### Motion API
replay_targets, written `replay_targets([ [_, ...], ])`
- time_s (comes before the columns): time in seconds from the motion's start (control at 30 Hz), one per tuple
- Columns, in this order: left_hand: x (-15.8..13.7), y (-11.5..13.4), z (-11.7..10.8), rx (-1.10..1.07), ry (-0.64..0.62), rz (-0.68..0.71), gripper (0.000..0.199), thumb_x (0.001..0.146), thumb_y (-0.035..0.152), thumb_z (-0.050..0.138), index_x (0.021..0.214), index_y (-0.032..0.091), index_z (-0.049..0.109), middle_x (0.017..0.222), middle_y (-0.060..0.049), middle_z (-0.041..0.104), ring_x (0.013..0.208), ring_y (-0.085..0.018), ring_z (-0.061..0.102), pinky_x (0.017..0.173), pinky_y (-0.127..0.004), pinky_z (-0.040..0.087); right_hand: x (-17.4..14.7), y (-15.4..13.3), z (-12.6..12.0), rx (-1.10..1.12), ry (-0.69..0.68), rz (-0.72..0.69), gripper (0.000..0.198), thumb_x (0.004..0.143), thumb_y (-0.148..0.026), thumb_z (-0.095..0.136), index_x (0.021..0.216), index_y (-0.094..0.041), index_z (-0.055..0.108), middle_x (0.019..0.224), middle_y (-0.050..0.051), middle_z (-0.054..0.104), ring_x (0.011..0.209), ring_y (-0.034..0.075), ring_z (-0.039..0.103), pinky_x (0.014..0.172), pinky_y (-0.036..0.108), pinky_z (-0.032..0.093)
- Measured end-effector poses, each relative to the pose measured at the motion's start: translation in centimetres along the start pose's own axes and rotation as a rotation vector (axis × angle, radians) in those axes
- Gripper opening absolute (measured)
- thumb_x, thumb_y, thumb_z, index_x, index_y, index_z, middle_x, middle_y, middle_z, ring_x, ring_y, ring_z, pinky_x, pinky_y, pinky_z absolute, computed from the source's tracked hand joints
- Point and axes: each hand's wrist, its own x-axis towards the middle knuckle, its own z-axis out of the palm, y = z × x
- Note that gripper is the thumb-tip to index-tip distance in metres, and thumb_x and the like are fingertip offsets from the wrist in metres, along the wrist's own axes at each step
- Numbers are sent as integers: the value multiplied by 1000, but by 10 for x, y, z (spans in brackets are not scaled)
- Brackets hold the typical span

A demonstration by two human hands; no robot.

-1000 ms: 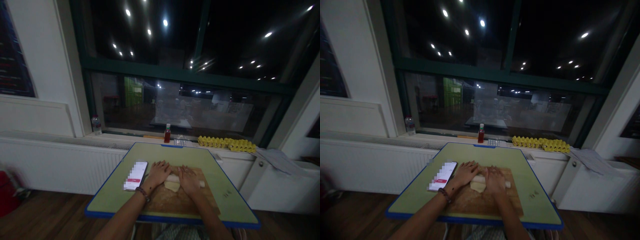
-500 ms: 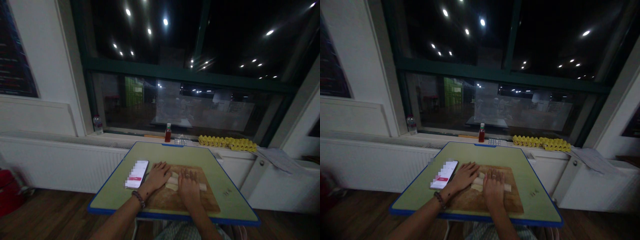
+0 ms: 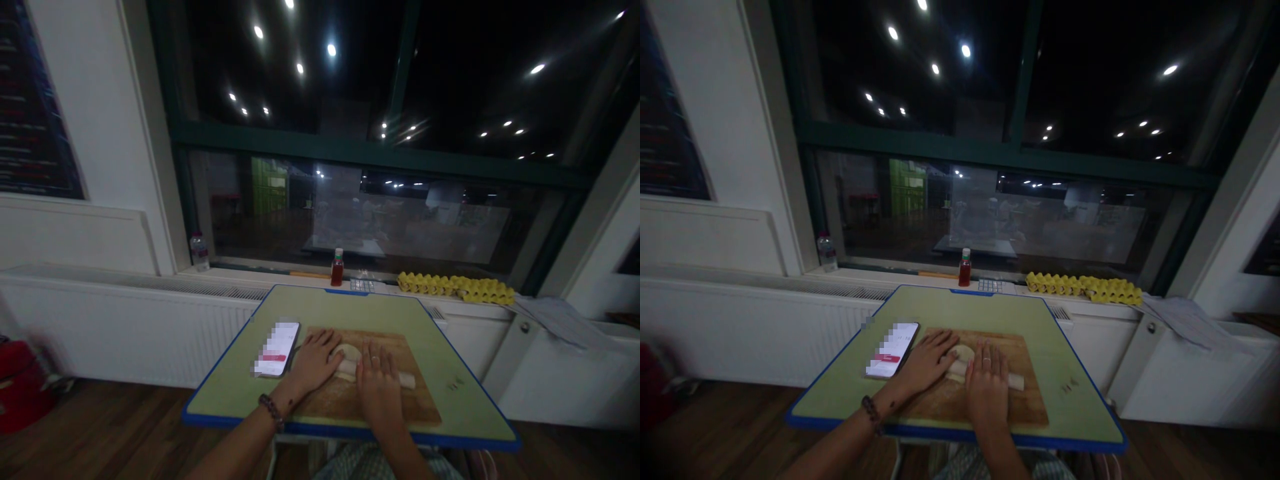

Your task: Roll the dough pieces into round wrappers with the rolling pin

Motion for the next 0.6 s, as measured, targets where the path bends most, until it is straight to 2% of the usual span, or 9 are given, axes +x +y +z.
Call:
replay_targets([
  [0.13, -7, 2, -1, -1, -4, -1, 52, 98, 46, 33, 142, 21, 44, 147, -8, 44, 138, -23, 37, 115, -45, 23, -7, -2, -1, 44, 10, -8, 43, 94, -18, 38, 134, -11, 54, 140, 15, 51, 128, 30, 47, 110, 48, 31],
  [0.33, -15, 5, -5, 0, -23, -14, 53, 97, 45, 33, 141, 18, 46, 145, -8, 46, 136, -23, 40, 115, -43, 25, -14, -4, -5, 63, -56, 0, 44, 95, -19, 37, 135, -10, 52, 143, 17, 47, 131, 31, 44, 110, 48, 33],
  [0.6, -18, 3, -3, -9, -22, -7, 54, 97, 46, 32, 140, 19, 48, 144, -7, 48, 134, -24, 41, 114, -43, 26, -17, -6, -3, 50, -70, -1, 44, 93, -16, 39, 134, -9, 53, 137, 18, 53, 132, 31, 42, 108, 48, 35],
])
